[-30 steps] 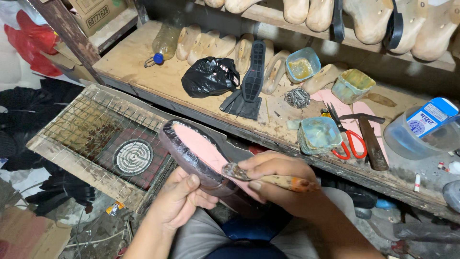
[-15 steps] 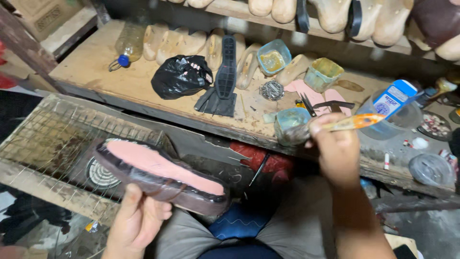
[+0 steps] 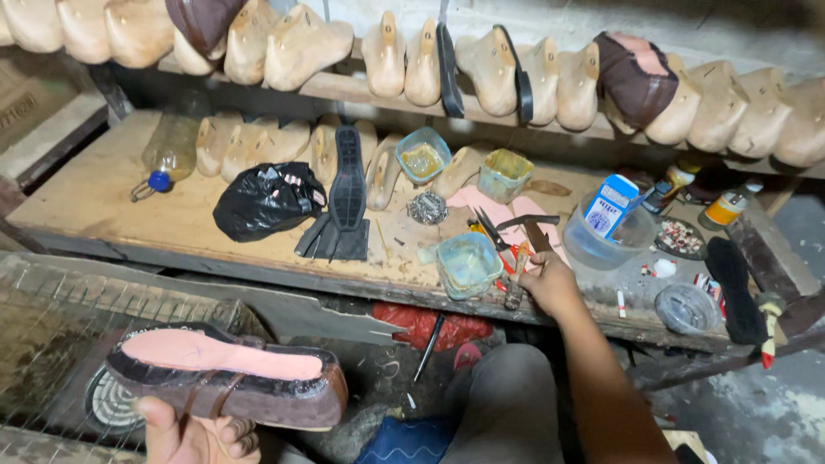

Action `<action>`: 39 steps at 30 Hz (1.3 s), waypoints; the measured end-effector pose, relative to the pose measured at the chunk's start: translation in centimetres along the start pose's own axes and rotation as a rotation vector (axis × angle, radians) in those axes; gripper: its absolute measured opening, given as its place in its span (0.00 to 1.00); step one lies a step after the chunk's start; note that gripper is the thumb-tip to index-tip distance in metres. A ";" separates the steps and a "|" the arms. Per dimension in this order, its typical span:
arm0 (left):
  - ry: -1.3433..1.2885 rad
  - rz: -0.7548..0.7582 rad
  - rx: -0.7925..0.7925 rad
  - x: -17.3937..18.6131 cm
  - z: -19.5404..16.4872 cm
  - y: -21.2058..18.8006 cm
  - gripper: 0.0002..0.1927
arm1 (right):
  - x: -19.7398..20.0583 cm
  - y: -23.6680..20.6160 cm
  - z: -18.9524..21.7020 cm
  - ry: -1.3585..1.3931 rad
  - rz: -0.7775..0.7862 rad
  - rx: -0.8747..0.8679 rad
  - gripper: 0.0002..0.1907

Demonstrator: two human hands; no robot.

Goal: The person applies a viscous substance to the edges of a brown shoe upper using a brush, then places the upper on a shelf. The person then applies the same substance to the bottom of a black shoe sole and places it on the shelf. The person repeats the application on another black sole.

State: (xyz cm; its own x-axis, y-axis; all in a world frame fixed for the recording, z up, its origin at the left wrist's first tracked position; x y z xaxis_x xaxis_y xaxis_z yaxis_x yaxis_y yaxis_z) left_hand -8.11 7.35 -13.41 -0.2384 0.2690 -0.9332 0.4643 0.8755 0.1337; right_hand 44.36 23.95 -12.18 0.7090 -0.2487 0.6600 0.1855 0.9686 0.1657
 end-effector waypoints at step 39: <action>0.389 -0.462 0.340 1.6 3.4 6.1 0.38 | -5.0 5.7 34.5 0.964 -0.205 0.464 0.19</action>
State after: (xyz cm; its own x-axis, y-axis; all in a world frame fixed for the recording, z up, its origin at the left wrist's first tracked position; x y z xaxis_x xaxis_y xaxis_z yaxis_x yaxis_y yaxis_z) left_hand -2.74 11.78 -15.25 -0.7352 0.0789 -0.6733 0.4678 0.7778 -0.4197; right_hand 18.42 30.86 10.79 0.9670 -0.1093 -0.2303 0.2298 0.7651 0.6015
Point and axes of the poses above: each hand's wrist, its own y-axis towards the middle knuckle, its own x-axis out of the back of the hand, z = x × y, the point moved 10 cm from there along y, towards the middle knuckle, and after that the axes turned 11 degrees about x, right-handed, at the moved point
